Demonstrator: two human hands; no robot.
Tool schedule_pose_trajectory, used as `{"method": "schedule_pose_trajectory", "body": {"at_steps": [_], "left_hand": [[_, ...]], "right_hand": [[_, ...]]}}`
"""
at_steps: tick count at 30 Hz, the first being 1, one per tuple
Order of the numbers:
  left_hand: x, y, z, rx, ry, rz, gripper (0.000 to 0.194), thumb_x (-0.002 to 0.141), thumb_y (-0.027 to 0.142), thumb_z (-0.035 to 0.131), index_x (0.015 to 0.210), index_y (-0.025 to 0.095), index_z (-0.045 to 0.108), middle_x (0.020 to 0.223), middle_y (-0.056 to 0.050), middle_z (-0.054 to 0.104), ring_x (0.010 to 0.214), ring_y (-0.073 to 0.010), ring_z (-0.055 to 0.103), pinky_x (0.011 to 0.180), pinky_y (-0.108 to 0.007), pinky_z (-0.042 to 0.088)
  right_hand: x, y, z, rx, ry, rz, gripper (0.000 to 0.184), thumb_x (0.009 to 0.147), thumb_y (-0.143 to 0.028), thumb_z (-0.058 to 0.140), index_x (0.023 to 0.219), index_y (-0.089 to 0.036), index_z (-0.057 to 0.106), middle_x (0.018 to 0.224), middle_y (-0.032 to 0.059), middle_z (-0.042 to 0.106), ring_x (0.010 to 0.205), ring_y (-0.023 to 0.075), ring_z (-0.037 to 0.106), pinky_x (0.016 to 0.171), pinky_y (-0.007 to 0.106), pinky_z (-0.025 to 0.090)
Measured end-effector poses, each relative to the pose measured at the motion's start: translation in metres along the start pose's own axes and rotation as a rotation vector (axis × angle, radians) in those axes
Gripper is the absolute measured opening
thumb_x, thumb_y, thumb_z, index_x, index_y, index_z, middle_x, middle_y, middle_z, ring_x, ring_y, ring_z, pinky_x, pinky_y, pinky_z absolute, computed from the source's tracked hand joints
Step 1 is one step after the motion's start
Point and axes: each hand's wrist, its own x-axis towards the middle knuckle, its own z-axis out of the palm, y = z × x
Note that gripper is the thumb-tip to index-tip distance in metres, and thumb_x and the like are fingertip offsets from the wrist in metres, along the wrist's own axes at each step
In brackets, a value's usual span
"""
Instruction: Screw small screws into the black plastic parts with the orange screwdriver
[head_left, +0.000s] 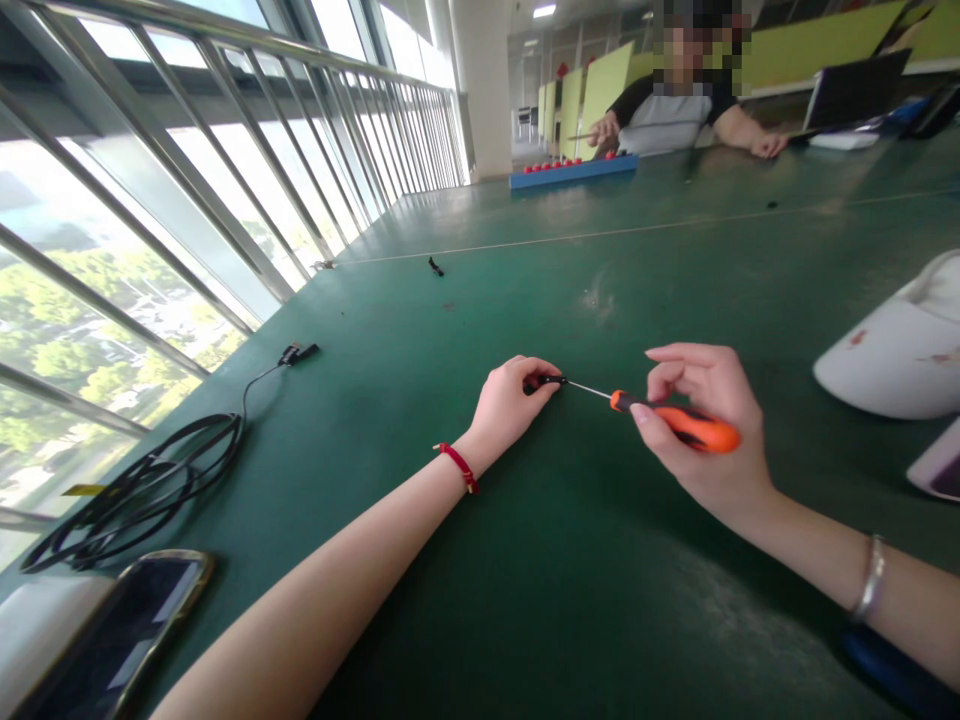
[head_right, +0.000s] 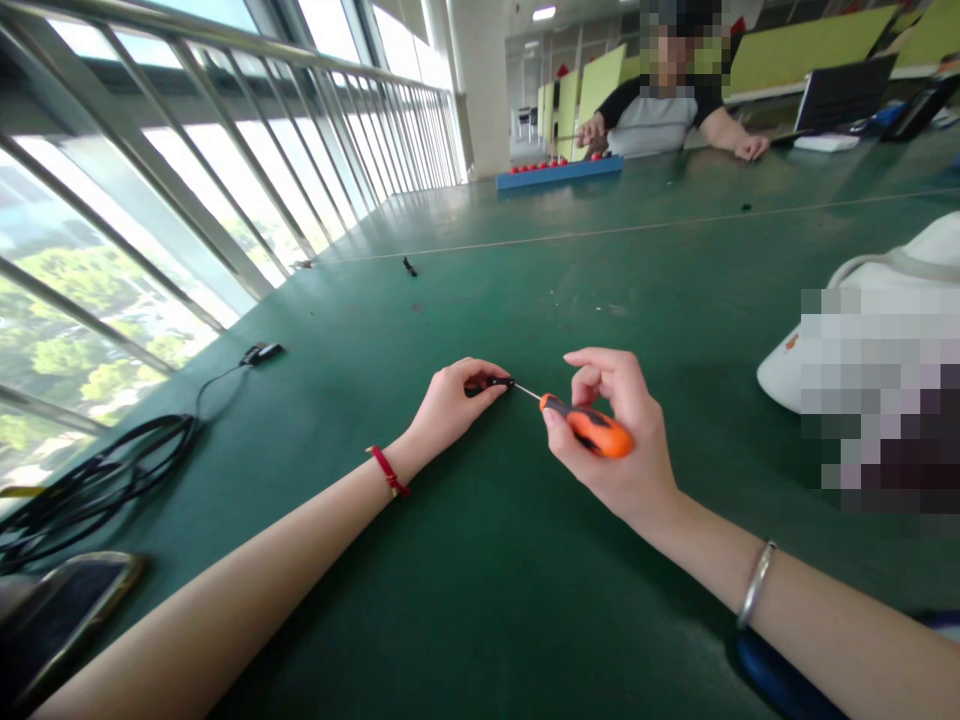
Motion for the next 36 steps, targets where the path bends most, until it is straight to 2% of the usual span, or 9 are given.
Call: {"method": "schedule_pose_trajectory", "body": {"at_steps": [3, 6, 11, 14, 19, 24, 27, 31, 36], "left_hand": [[0.0002, 0.0001, 0.0001, 0.004, 0.001, -0.001, 0.015, 0.079, 0.02, 0.059, 0.09, 0.018, 0.069, 0.085, -0.002, 0.066, 0.074, -0.0127, 0.057, 0.069, -0.025, 0.046], [0.0002, -0.0002, 0.0002, 0.002, 0.001, -0.002, 0.015, 0.079, 0.02, 0.058, 0.09, 0.018, 0.069, 0.085, -0.002, 0.066, 0.075, -0.0127, 0.058, 0.069, -0.025, 0.046], [0.0002, -0.0005, 0.0, 0.009, 0.001, 0.003, 0.015, 0.079, 0.02, 0.058, 0.09, 0.018, 0.069, 0.085, -0.002, 0.066, 0.075, -0.0131, 0.058, 0.069, -0.026, 0.046], [0.0, -0.0007, 0.0002, 0.005, 0.001, 0.005, 0.015, 0.079, 0.019, 0.058, 0.09, 0.018, 0.069, 0.085, -0.002, 0.066, 0.075, -0.0128, 0.058, 0.068, -0.025, 0.046], [-0.0002, -0.0007, 0.0005, -0.011, 0.003, 0.001, 0.015, 0.079, 0.02, 0.058, 0.09, 0.018, 0.068, 0.085, -0.002, 0.066, 0.075, -0.0124, 0.057, 0.069, -0.025, 0.046], [-0.0001, 0.0011, -0.0004, 0.009, -0.004, -0.001, 0.015, 0.079, 0.02, 0.058, 0.09, 0.018, 0.068, 0.085, -0.003, 0.066, 0.075, -0.013, 0.057, 0.068, -0.025, 0.046], [-0.0002, 0.0016, -0.0007, 0.012, -0.01, -0.006, 0.015, 0.079, 0.019, 0.058, 0.09, 0.018, 0.068, 0.086, -0.003, 0.066, 0.075, -0.013, 0.058, 0.069, -0.026, 0.046], [-0.0008, 0.0009, -0.0004, 0.005, -0.008, -0.003, 0.015, 0.08, 0.02, 0.058, 0.091, 0.018, 0.068, 0.087, -0.002, 0.066, 0.075, -0.0127, 0.058, 0.069, -0.025, 0.047], [-0.0006, 0.0004, -0.0001, 0.001, -0.006, 0.004, 0.015, 0.08, 0.02, 0.058, 0.091, 0.018, 0.068, 0.087, -0.003, 0.066, 0.075, -0.0126, 0.058, 0.068, -0.025, 0.046]], "right_hand": [[0.0004, -0.0014, -0.0006, -0.08, -0.05, 0.04, 0.022, 0.075, -0.022, 0.063, 0.095, -0.023, 0.056, 0.063, -0.0034, 0.055, 0.055, 0.0118, 0.053, 0.056, 0.029, 0.045], [0.0002, -0.0036, -0.0011, -0.134, -0.042, 0.025, 0.007, 0.077, -0.024, 0.062, 0.082, -0.023, 0.057, 0.072, -0.0012, 0.063, 0.059, 0.0121, 0.058, 0.058, 0.029, 0.045], [0.0005, -0.0025, -0.0001, -0.061, 0.057, -0.02, 0.027, 0.072, -0.017, 0.063, 0.097, -0.023, 0.055, 0.078, 0.0002, 0.058, 0.067, 0.0134, 0.058, 0.064, 0.029, 0.049], [0.0009, -0.0024, -0.0003, -0.017, 0.019, 0.006, 0.035, 0.072, -0.018, 0.063, 0.105, -0.023, 0.052, 0.071, -0.0016, 0.053, 0.062, 0.0133, 0.054, 0.059, 0.029, 0.048], [-0.0006, -0.0055, -0.0021, -0.142, -0.06, 0.056, 0.009, 0.076, -0.027, 0.061, 0.084, -0.023, 0.058, 0.061, -0.0024, 0.058, 0.057, 0.0133, 0.056, 0.059, 0.03, 0.046], [-0.0009, -0.002, -0.0009, -0.068, 0.034, -0.017, 0.024, 0.073, -0.02, 0.063, 0.096, -0.024, 0.055, 0.081, 0.0011, 0.059, 0.068, 0.0147, 0.058, 0.065, 0.031, 0.05], [0.0004, -0.001, -0.0005, -0.011, 0.029, 0.008, 0.036, 0.073, -0.019, 0.062, 0.106, -0.024, 0.051, 0.076, -0.0004, 0.054, 0.065, 0.0149, 0.056, 0.062, 0.031, 0.049], [0.0011, -0.0054, -0.0017, -0.099, -0.037, 0.048, 0.015, 0.076, -0.026, 0.061, 0.09, -0.024, 0.056, 0.056, -0.0042, 0.052, 0.053, 0.0135, 0.054, 0.058, 0.031, 0.045], [0.0, -0.0041, -0.0011, -0.073, 0.017, 0.004, 0.019, 0.074, -0.022, 0.063, 0.092, -0.024, 0.057, 0.078, 0.0003, 0.06, 0.066, 0.0145, 0.059, 0.064, 0.031, 0.048]]}}
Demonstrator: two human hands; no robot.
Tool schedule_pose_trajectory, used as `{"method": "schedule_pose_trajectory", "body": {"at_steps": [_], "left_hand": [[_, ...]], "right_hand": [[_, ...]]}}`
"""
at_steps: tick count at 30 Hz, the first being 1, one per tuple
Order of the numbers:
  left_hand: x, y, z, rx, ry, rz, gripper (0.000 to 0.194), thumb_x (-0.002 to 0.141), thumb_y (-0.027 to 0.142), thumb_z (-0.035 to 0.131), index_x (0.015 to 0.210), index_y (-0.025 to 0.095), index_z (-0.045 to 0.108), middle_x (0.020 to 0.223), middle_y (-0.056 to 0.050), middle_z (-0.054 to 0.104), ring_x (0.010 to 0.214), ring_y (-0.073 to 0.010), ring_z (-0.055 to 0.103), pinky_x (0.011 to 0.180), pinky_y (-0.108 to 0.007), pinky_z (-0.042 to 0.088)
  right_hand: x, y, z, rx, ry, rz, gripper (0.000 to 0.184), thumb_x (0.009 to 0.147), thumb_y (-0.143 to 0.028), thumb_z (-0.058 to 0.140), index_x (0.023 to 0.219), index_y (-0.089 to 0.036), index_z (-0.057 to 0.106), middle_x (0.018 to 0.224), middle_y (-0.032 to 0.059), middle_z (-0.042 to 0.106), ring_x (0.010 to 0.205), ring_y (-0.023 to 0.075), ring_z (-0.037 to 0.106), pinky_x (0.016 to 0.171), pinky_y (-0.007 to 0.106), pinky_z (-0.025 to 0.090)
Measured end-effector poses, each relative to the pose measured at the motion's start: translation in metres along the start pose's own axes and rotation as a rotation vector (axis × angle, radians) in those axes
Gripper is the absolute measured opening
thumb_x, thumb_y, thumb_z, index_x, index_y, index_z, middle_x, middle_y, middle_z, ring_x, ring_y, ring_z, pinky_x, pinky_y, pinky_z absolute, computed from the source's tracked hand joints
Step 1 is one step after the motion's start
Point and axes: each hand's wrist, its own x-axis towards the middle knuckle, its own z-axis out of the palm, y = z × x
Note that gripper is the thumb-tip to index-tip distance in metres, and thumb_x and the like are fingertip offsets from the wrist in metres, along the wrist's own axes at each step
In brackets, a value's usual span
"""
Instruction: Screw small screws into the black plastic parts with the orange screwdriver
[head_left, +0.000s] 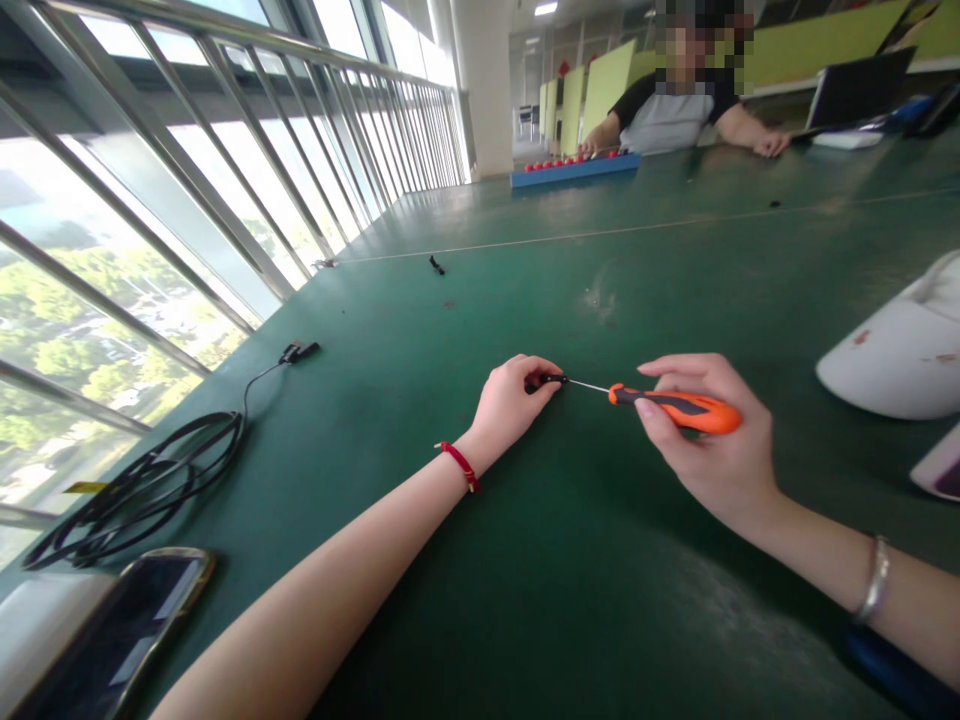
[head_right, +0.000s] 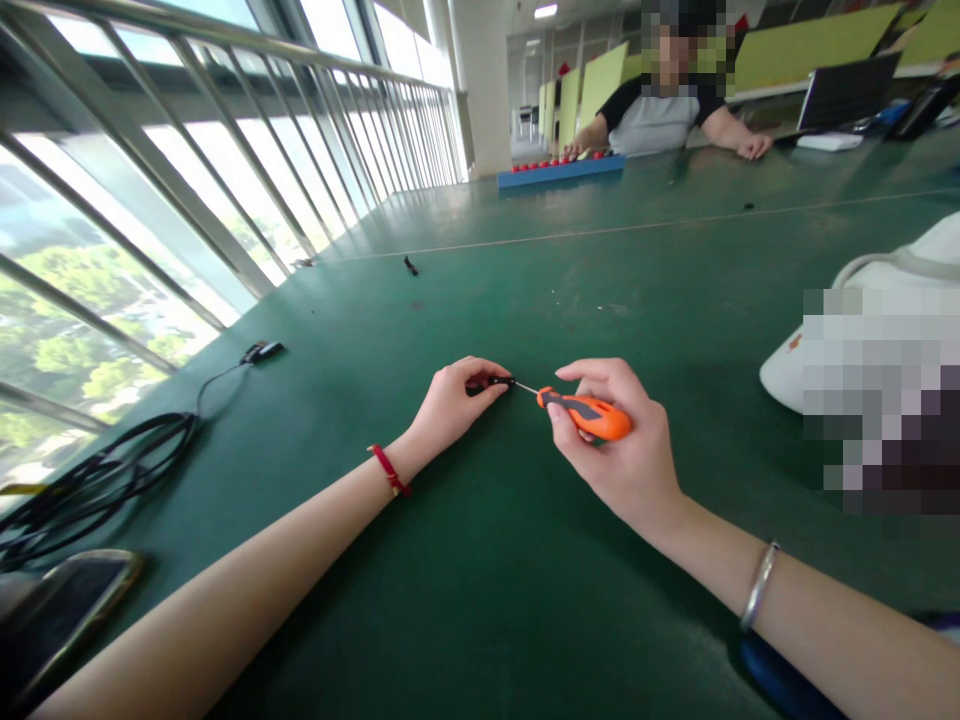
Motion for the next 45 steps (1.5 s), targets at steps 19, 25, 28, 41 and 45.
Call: {"method": "schedule_pose_trajectory", "body": {"at_steps": [19, 25, 28, 41, 45], "left_hand": [[-0.0001, 0.0002, 0.0001, -0.008, 0.003, -0.014, 0.015, 0.08, 0.02, 0.058, 0.09, 0.018, 0.069, 0.087, -0.003, 0.066, 0.076, -0.0131, 0.058, 0.069, -0.026, 0.047], [0.0, 0.0, -0.0004, 0.0, 0.004, -0.005, 0.015, 0.08, 0.02, 0.058, 0.09, 0.018, 0.069, 0.086, -0.003, 0.066, 0.075, -0.0128, 0.057, 0.068, -0.025, 0.046], [0.0001, -0.0002, -0.0004, 0.005, 0.002, -0.003, 0.015, 0.08, 0.02, 0.058, 0.09, 0.018, 0.068, 0.086, -0.003, 0.066, 0.075, -0.0129, 0.057, 0.068, -0.025, 0.046], [0.0005, -0.0012, -0.0001, -0.001, 0.011, 0.007, 0.015, 0.08, 0.019, 0.058, 0.09, 0.018, 0.069, 0.085, -0.002, 0.066, 0.074, -0.0125, 0.057, 0.067, -0.025, 0.046], [0.0004, -0.0002, -0.0005, -0.003, 0.003, 0.0, 0.015, 0.08, 0.02, 0.058, 0.09, 0.018, 0.069, 0.087, -0.003, 0.066, 0.075, -0.0128, 0.058, 0.068, -0.025, 0.046]], "right_hand": [[0.0006, 0.0034, 0.0003, 0.023, -0.01, 0.047, 0.022, 0.074, -0.022, 0.063, 0.095, -0.024, 0.055, 0.069, -0.0013, 0.056, 0.058, 0.0143, 0.055, 0.057, 0.031, 0.046], [-0.0002, -0.0018, -0.0001, -0.004, -0.022, 0.013, 0.017, 0.075, -0.021, 0.063, 0.091, -0.024, 0.056, 0.06, -0.0037, 0.055, 0.054, 0.0126, 0.054, 0.058, 0.03, 0.045], [0.0004, 0.0011, 0.0015, 0.06, 0.049, -0.019, 0.033, 0.071, -0.016, 0.064, 0.101, -0.024, 0.054, 0.077, -0.0004, 0.056, 0.067, 0.0141, 0.057, 0.064, 0.031, 0.049], [0.0003, -0.0002, 0.0014, 0.027, 0.05, -0.022, 0.03, 0.073, -0.02, 0.063, 0.101, -0.025, 0.054, 0.083, 0.002, 0.057, 0.071, 0.0161, 0.059, 0.066, 0.033, 0.051], [0.0004, 0.002, 0.001, 0.119, 0.004, 0.037, 0.041, 0.073, -0.02, 0.063, 0.111, -0.025, 0.048, 0.073, -0.0009, 0.054, 0.062, 0.0148, 0.055, 0.059, 0.032, 0.049]]}}
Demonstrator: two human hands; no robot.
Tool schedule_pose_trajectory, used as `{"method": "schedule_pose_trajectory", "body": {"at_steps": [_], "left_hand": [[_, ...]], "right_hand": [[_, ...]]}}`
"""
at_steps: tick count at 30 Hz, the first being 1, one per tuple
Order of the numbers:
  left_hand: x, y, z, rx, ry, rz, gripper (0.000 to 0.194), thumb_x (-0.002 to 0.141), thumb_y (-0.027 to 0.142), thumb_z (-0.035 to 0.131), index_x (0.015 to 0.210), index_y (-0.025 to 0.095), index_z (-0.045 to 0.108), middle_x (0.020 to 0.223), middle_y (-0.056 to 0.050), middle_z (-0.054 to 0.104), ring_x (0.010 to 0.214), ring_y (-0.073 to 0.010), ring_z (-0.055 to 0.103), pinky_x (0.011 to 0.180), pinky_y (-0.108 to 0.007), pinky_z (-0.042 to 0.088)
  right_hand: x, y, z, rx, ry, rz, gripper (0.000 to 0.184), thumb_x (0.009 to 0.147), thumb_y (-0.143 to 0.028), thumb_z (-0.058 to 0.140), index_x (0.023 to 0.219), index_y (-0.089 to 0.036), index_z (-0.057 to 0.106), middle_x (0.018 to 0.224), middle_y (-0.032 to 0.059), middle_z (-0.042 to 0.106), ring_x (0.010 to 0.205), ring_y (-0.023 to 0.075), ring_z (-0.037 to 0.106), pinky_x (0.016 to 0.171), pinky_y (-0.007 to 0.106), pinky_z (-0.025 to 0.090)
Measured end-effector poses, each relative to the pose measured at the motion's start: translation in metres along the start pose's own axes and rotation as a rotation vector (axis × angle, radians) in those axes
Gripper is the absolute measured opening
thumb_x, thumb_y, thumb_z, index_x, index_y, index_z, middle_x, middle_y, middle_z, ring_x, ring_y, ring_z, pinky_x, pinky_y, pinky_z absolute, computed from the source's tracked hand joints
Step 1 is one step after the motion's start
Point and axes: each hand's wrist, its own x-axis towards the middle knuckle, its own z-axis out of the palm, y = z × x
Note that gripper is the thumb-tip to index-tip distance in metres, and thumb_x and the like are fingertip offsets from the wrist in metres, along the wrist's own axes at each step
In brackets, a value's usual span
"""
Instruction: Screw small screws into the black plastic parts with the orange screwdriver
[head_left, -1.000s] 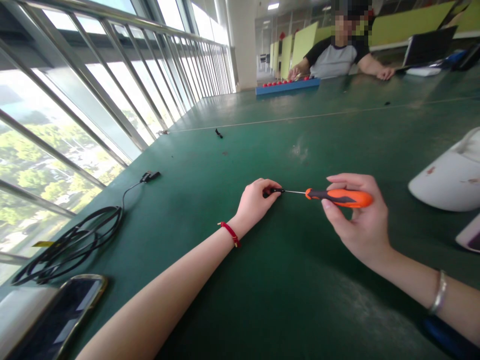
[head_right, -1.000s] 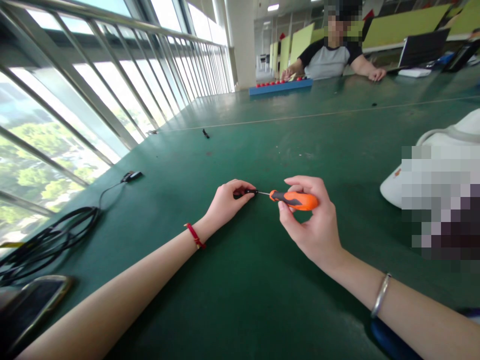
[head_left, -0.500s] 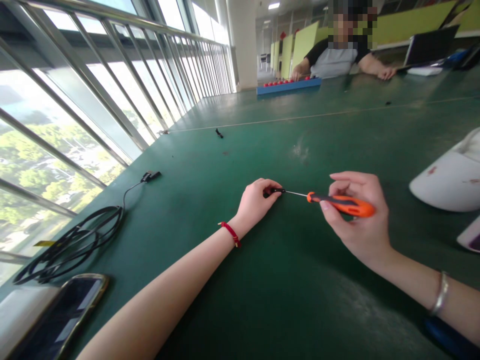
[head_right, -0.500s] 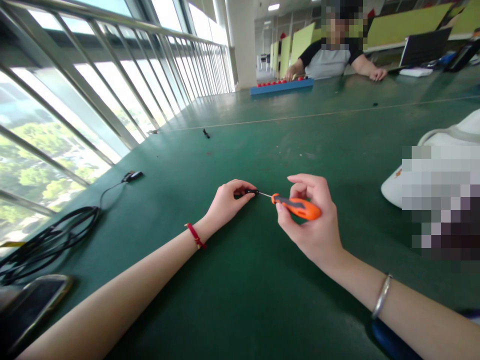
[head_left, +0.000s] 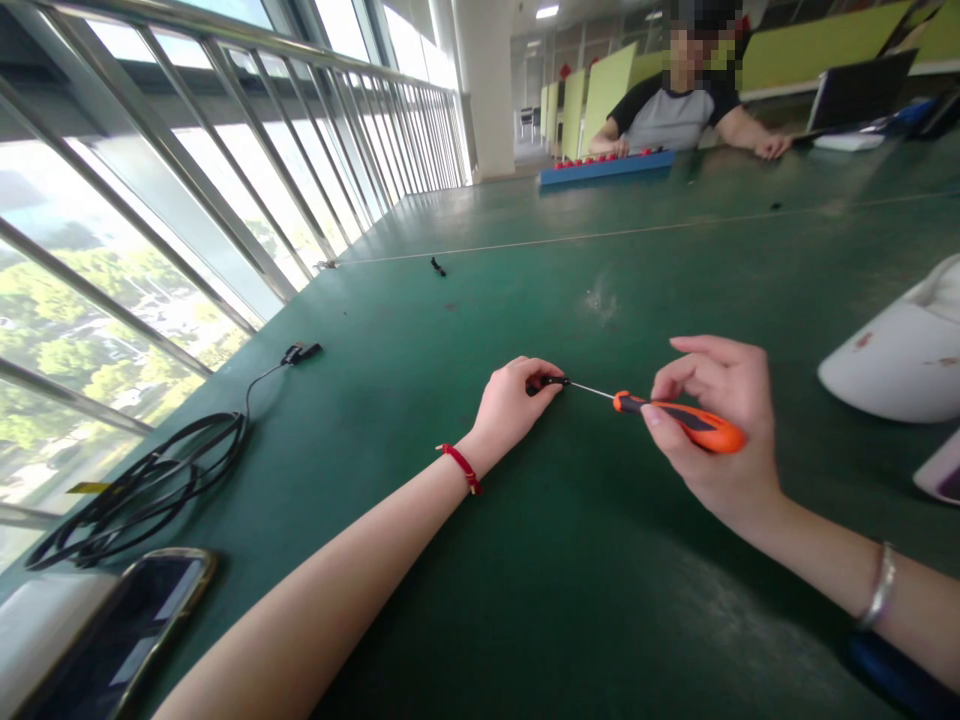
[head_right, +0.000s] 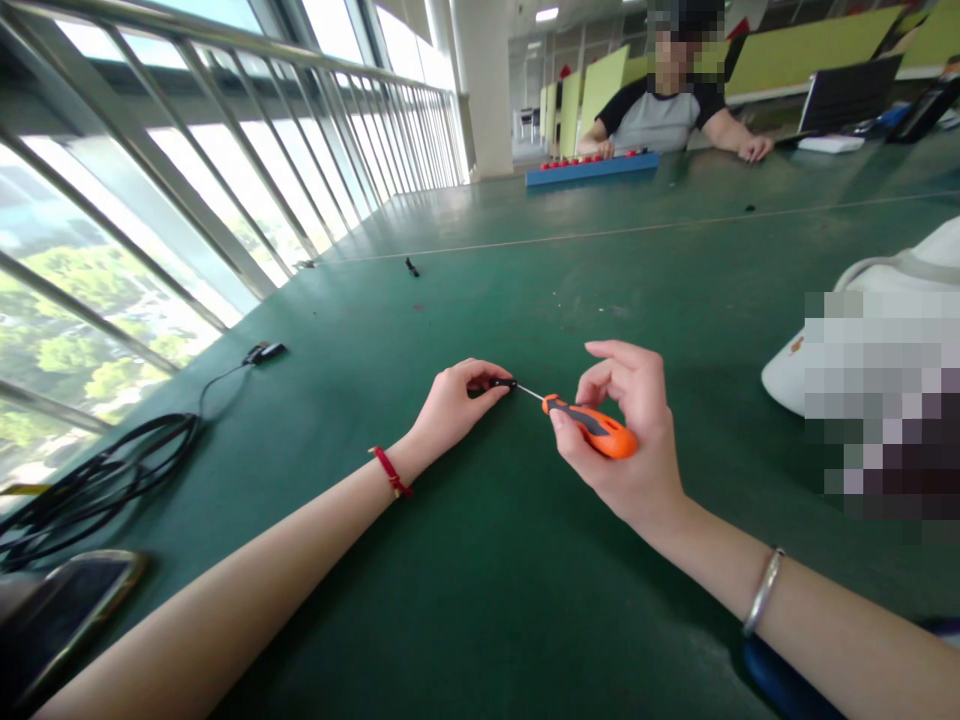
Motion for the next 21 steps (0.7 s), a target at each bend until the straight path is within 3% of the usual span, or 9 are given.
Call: {"method": "schedule_pose_trajectory", "body": {"at_steps": [5, 13, 17, 21], "left_hand": [[-0.0001, 0.0003, 0.0008, -0.011, 0.003, -0.004, 0.015, 0.08, 0.02, 0.058, 0.09, 0.018, 0.068, 0.086, -0.002, 0.066, 0.075, -0.0126, 0.058, 0.068, -0.025, 0.046], [-0.0004, -0.0008, 0.0007, -0.007, 0.0, -0.009, 0.015, 0.079, 0.019, 0.058, 0.09, 0.018, 0.069, 0.086, -0.002, 0.065, 0.074, -0.0122, 0.057, 0.067, -0.025, 0.045], [-0.0002, -0.0009, 0.0011, -0.012, 0.001, -0.014, 0.016, 0.08, 0.02, 0.058, 0.091, 0.018, 0.069, 0.086, -0.002, 0.066, 0.075, -0.0124, 0.057, 0.067, -0.025, 0.045], [-0.0002, -0.0002, 0.0012, -0.01, 0.003, -0.016, 0.015, 0.079, 0.02, 0.058, 0.09, 0.018, 0.069, 0.086, -0.002, 0.066, 0.074, -0.0126, 0.057, 0.067, -0.025, 0.045]], "right_hand": [[-0.0019, -0.005, -0.0019, -0.151, -0.054, 0.011, 0.011, 0.077, -0.026, 0.061, 0.087, -0.023, 0.057, 0.062, -0.0021, 0.057, 0.055, 0.0137, 0.054, 0.058, 0.032, 0.044], [-0.0005, 0.0029, -0.0003, -0.072, 0.026, -0.014, 0.036, 0.072, -0.021, 0.064, 0.105, -0.024, 0.051, 0.073, -0.0008, 0.054, 0.064, 0.0149, 0.056, 0.062, 0.032, 0.048], [-0.0008, 0.0005, -0.0013, -0.133, -0.026, 0.072, 0.017, 0.075, -0.029, 0.063, 0.09, -0.024, 0.057, 0.055, -0.0037, 0.054, 0.055, 0.0146, 0.054, 0.061, 0.033, 0.045], [-0.001, -0.0023, -0.0001, -0.147, -0.004, 0.019, 0.012, 0.076, -0.028, 0.063, 0.086, -0.023, 0.058, 0.065, -0.0016, 0.057, 0.059, 0.0139, 0.056, 0.061, 0.032, 0.046]]}}
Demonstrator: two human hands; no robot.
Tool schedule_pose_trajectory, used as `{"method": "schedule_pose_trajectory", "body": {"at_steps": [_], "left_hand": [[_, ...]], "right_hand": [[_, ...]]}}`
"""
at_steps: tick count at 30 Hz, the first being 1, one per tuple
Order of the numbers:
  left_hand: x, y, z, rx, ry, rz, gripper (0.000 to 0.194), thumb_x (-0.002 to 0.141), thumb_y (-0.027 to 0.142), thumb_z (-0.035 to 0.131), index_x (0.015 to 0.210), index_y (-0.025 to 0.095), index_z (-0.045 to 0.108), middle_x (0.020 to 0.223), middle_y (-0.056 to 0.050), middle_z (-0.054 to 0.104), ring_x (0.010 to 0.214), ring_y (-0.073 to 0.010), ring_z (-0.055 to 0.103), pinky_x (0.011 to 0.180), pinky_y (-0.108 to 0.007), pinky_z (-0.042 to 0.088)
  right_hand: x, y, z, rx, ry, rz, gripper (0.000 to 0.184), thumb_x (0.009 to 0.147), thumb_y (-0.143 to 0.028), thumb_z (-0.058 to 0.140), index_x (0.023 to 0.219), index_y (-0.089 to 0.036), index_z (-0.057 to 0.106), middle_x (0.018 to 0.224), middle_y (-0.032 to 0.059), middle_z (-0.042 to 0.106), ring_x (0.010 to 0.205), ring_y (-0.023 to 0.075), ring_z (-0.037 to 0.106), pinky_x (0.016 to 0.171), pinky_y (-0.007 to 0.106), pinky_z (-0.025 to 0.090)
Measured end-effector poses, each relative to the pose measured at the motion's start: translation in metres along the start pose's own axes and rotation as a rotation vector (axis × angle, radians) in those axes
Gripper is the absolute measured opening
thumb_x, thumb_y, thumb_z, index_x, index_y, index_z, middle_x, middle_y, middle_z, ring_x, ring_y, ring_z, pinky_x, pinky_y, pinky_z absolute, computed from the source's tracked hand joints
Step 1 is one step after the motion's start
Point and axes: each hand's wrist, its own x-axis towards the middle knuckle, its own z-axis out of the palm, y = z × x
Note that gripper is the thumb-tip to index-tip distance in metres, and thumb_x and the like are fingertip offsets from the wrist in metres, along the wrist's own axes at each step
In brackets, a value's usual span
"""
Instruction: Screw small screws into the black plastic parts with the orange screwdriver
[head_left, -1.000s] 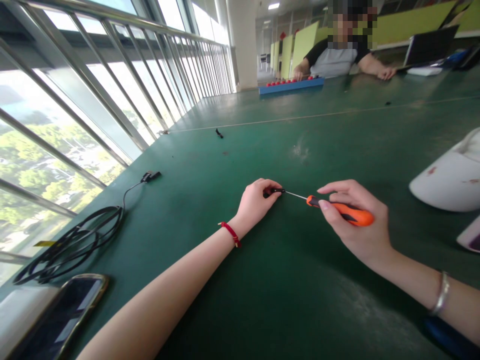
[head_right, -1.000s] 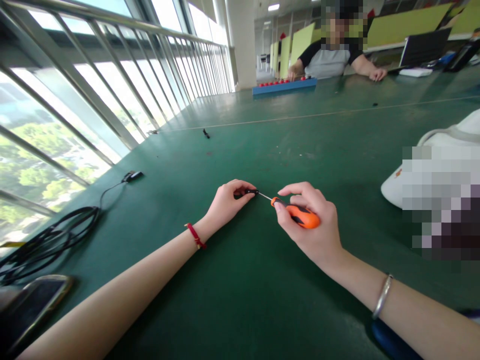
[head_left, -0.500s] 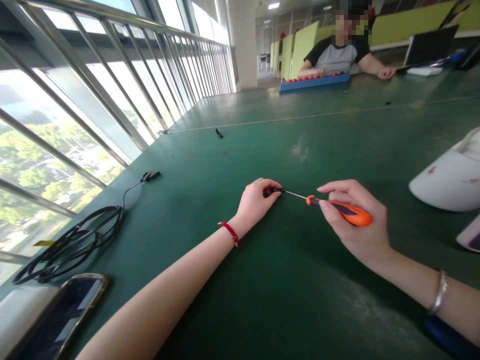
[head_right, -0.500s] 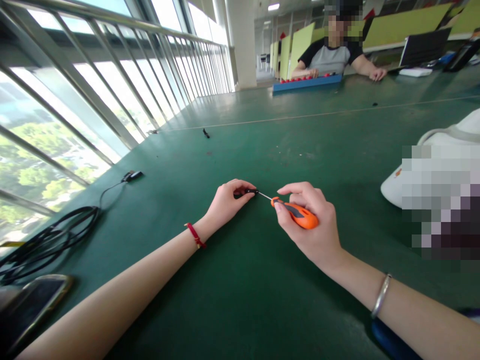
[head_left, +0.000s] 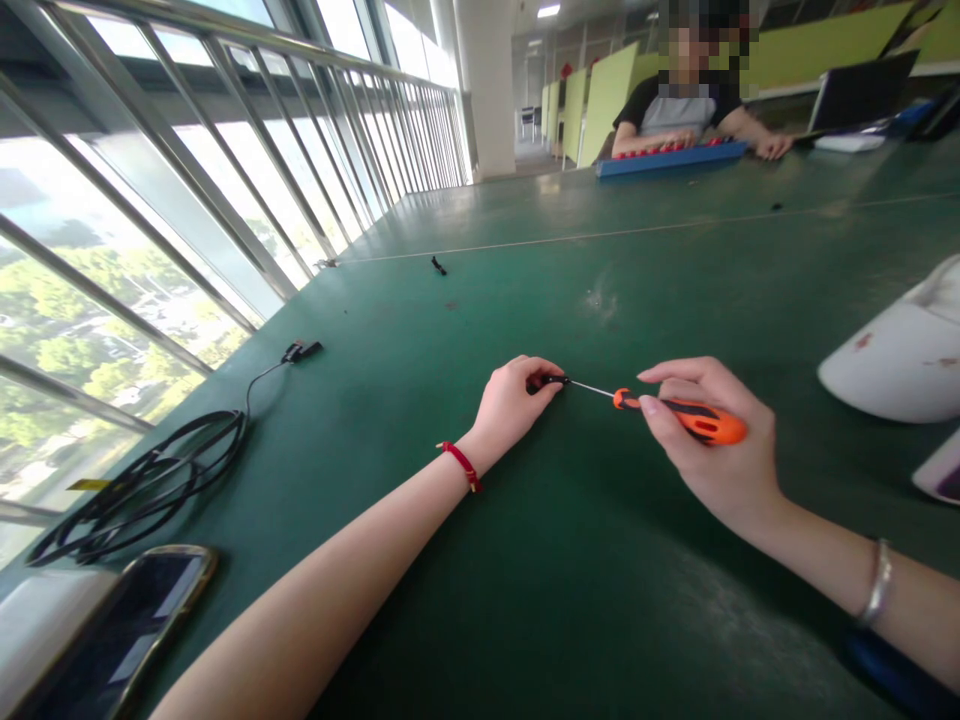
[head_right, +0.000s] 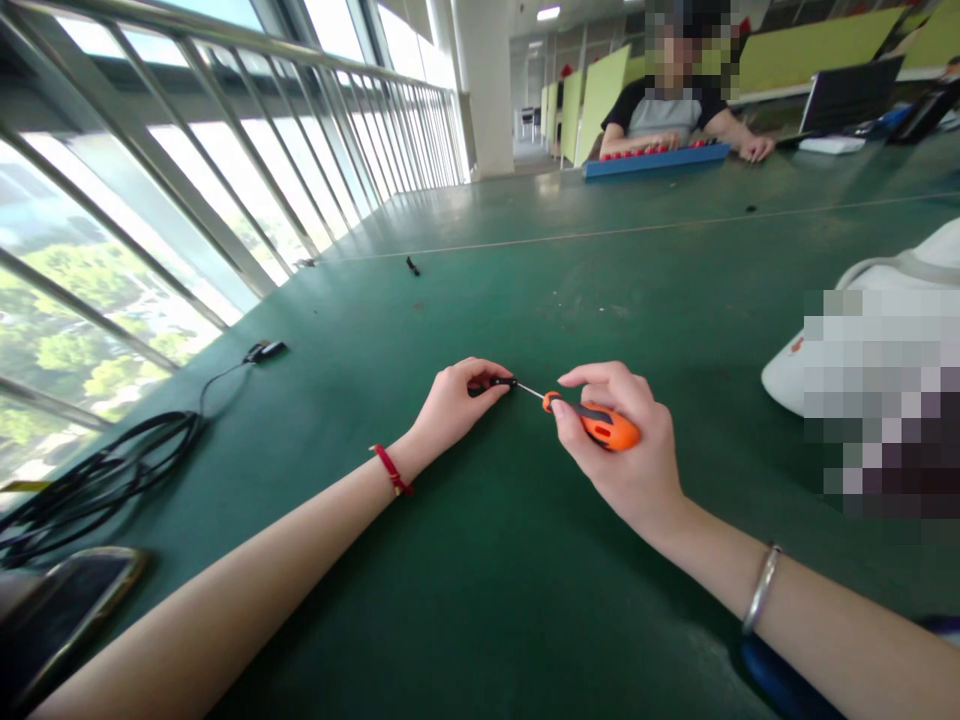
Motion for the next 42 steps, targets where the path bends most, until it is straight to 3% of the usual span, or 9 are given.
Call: {"method": "schedule_pose_trajectory", "body": {"at_steps": [4, 10, 17, 20, 25, 32, 36, 39, 42], "left_hand": [[0.0004, 0.001, -0.0003, 0.005, -0.002, 0.003, 0.015, 0.079, 0.019, 0.058, 0.09, 0.018, 0.069, 0.085, -0.002, 0.066, 0.074, -0.0125, 0.057, 0.067, -0.025, 0.045], [0.0, 0.001, -0.0003, -0.002, -0.005, -0.005, 0.016, 0.079, 0.02, 0.058, 0.091, 0.018, 0.069, 0.087, -0.002, 0.066, 0.075, -0.0126, 0.057, 0.068, -0.025, 0.046], [0.0007, 0.0004, -0.0007, 0.004, -0.001, 0.011, 0.015, 0.08, 0.02, 0.058, 0.09, 0.018, 0.069, 0.086, -0.002, 0.066, 0.074, -0.0125, 0.057, 0.067, -0.025, 0.046], [0.0008, 0.0006, -0.0008, 0.005, -0.003, 0.009, 0.015, 0.08, 0.02, 0.058, 0.09, 0.018, 0.069, 0.086, -0.002, 0.066, 0.074, -0.0124, 0.057, 0.067, -0.025, 0.046], [0.0003, 0.0005, -0.0004, 0.003, 0.001, 0.009, 0.015, 0.079, 0.02, 0.058, 0.09, 0.018, 0.069, 0.086, -0.002, 0.066, 0.073, -0.0121, 0.057, 0.066, -0.024, 0.045], [0.0004, -0.0006, -0.0004, 0.007, 0.005, 0.022, 0.015, 0.079, 0.02, 0.058, 0.09, 0.018, 0.069, 0.084, -0.002, 0.065, 0.072, -0.0118, 0.056, 0.066, -0.024, 0.045], [-0.0001, -0.0006, -0.0002, -0.001, 0.007, 0.015, 0.015, 0.079, 0.02, 0.058, 0.09, 0.018, 0.069, 0.085, -0.002, 0.066, 0.073, -0.0118, 0.056, 0.066, -0.024, 0.046], [-0.0002, -0.0006, -0.0001, -0.003, 0.005, 0.018, 0.015, 0.08, 0.02, 0.057, 0.09, 0.018, 0.069, 0.085, -0.002, 0.066, 0.073, -0.0119, 0.057, 0.066, -0.024, 0.046], [0.0, -0.0006, -0.0003, 0.011, 0.001, 0.016, 0.015, 0.08, 0.02, 0.057, 0.09, 0.018, 0.069, 0.086, -0.002, 0.066, 0.074, -0.0125, 0.057, 0.067, -0.025, 0.046]], "right_hand": [[0.0008, 0.004, 0.002, 0.084, 0.104, -0.054, 0.028, 0.073, -0.022, 0.065, 0.099, -0.022, 0.055, 0.089, 0.0037, 0.057, 0.074, 0.0154, 0.058, 0.068, 0.033, 0.049], [-0.0001, 0.0014, -0.0005, 0.049, -0.024, 0.03, 0.019, 0.076, -0.026, 0.063, 0.094, -0.024, 0.056, 0.062, -0.0021, 0.054, 0.056, 0.0136, 0.054, 0.056, 0.031, 0.045], [0.0003, 0.0043, 0.0017, 0.08, 0.057, -0.077, 0.026, 0.074, -0.02, 0.063, 0.098, -0.024, 0.054, 0.083, 0.0022, 0.056, 0.076, 0.0168, 0.058, 0.071, 0.035, 0.05], [0.001, 0.0046, 0.001, 0.107, 0.017, -0.035, 0.035, 0.074, -0.02, 0.063, 0.107, -0.024, 0.051, 0.074, -0.0002, 0.053, 0.065, 0.0149, 0.056, 0.06, 0.031, 0.049], [0.0001, -0.0015, -0.001, 0.048, -0.039, -0.003, 0.017, 0.077, -0.024, 0.062, 0.093, -0.023, 0.056, 0.059, -0.0026, 0.051, 0.055, 0.0132, 0.054, 0.05, 0.028, 0.044], [0.0004, 0.0048, 0.0018, 0.149, 0.061, -0.039, 0.04, 0.071, -0.018, 0.064, 0.109, -0.024, 0.05, 0.081, 0.0012, 0.053, 0.071, 0.015, 0.057, 0.063, 0.031, 0.05], [-0.0001, -0.0009, -0.0013, 0.103, -0.048, 0.029, 0.026, 0.076, -0.023, 0.061, 0.101, -0.024, 0.053, 0.061, -0.0035, 0.049, 0.053, 0.0122, 0.051, 0.049, 0.027, 0.043], [-0.0009, -0.0039, -0.0021, 0.071, -0.055, 0.018, 0.014, 0.078, -0.024, 0.06, 0.091, -0.024, 0.056, 0.058, -0.0028, 0.05, 0.055, 0.0133, 0.054, 0.051, 0.028, 0.044], [-0.0006, 0.0003, -0.0003, 0.093, 0.026, -0.043, 0.022, 0.076, -0.021, 0.061, 0.097, -0.025, 0.055, 0.068, -0.0008, 0.053, 0.064, 0.0151, 0.056, 0.061, 0.032, 0.048]]}}
